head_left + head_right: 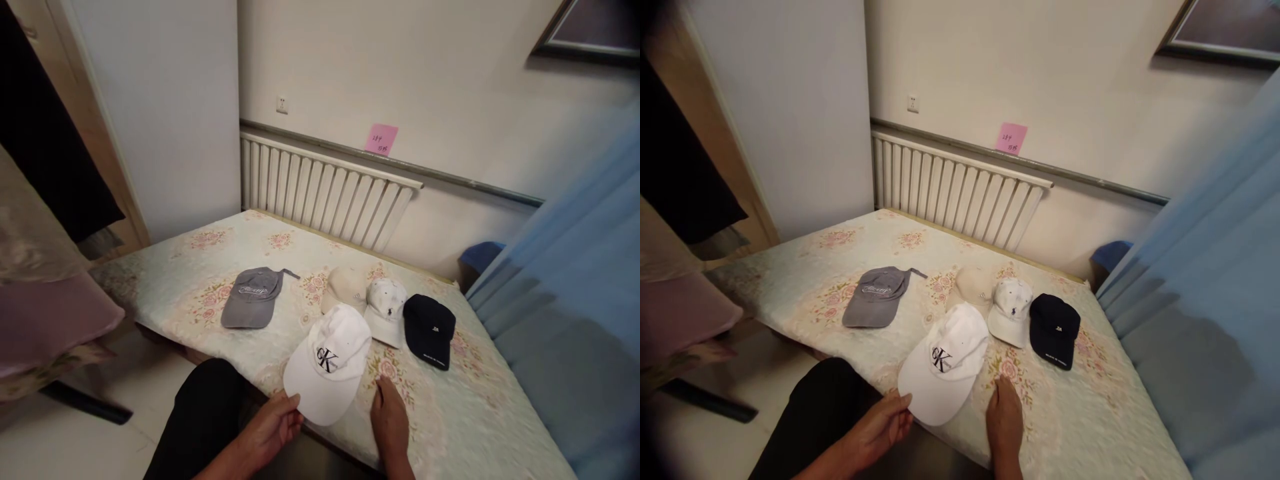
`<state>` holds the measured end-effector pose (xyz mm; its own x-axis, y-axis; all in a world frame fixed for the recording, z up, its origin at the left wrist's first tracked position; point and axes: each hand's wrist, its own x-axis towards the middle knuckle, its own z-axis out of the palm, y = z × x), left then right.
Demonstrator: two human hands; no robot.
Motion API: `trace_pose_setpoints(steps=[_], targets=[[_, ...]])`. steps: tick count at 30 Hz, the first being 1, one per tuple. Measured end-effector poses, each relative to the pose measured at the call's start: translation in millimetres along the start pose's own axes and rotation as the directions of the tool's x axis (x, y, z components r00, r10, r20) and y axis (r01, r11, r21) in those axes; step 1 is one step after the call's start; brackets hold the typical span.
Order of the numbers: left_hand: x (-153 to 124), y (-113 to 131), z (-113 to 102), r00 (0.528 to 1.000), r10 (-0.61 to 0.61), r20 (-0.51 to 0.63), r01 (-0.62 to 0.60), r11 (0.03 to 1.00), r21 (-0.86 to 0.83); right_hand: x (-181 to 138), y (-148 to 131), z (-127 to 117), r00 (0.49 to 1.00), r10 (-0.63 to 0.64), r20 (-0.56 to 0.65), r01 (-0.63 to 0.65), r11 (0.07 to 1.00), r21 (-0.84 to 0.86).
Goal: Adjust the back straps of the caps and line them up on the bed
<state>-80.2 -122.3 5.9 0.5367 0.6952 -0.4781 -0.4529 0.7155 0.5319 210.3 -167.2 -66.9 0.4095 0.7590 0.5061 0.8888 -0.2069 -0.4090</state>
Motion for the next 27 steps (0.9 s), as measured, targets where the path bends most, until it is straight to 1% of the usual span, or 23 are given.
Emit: trace_pose_setpoints(steps=[7,11,16,21,27], targets=[[4,-6,-9,1.000,-0.018,0.002,0.018,1.000,0.007,-7,-10,-3,0.999,0.040,0.035,-0.041,0.999,0.026],[7,-9,-16,1.000,-0.015,0.001,0.015,1.000,0.024,-8,-13,-4,0.999,0.035,0.027,-0.036,0.999,0.018],[10,-14,-22,0.999,-0.039,-0.031,0.040,0.998,0.037,-6,-16,-4,1.000,0.019,0.022,-0.019,1.000,-0.001],[9,-15,-22,0.999,-0.037,-0.017,0.038,0.998,0.049,-6,-15,-4,1.000,0.001,0.005,0.000,1.000,-0.024],[9,-15,-19,0.999,-0.024,-0.026,0.025,0.998,0.053,-6,-16,-6,1.000,-0.007,0.021,0.008,0.999,-0.036]])
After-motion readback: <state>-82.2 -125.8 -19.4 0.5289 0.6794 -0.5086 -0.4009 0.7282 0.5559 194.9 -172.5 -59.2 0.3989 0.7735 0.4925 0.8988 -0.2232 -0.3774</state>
